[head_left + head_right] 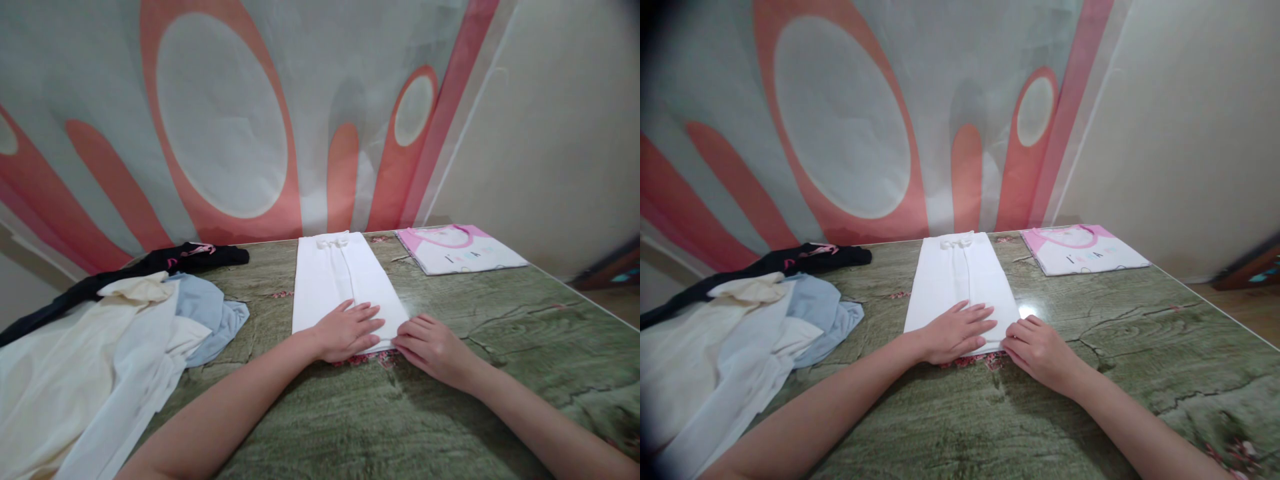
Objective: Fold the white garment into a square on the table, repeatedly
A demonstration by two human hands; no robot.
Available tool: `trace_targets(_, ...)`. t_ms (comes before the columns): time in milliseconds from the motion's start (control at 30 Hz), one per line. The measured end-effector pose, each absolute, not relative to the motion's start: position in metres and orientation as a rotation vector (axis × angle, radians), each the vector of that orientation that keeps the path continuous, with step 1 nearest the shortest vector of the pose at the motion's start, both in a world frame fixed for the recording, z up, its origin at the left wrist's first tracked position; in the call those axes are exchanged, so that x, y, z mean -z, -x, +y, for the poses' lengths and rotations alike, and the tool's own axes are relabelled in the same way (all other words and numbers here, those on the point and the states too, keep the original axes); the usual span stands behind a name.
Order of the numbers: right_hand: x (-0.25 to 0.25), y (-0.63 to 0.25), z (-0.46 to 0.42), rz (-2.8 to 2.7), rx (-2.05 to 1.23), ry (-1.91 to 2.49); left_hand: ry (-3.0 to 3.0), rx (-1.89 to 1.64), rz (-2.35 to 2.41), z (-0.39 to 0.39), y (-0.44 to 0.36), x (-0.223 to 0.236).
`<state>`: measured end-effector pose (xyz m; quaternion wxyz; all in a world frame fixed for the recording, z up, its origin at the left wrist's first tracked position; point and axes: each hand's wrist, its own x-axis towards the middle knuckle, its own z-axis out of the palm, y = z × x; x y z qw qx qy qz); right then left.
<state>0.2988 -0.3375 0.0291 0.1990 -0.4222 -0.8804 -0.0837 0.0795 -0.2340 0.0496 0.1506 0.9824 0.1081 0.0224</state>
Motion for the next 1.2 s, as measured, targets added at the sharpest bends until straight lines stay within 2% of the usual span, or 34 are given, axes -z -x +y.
trace_targets(333, -0.036, -0.292, -0.341, -2.482, 0.322, 1.144, -2.852, -0.062, 0.307, -0.234, -0.081, -0.048)
trace_targets(733, -0.035, -0.304, -0.345, -2.447, 0.047, 1.176, -2.876, -0.139, 0.346, -0.235, -0.083, -0.041)
trace_targets(1200, -0.038, -0.325, -0.344, -2.483, 0.121, 1.271, -2.859, -0.12, 0.366, -0.238, -0.083, -0.043)
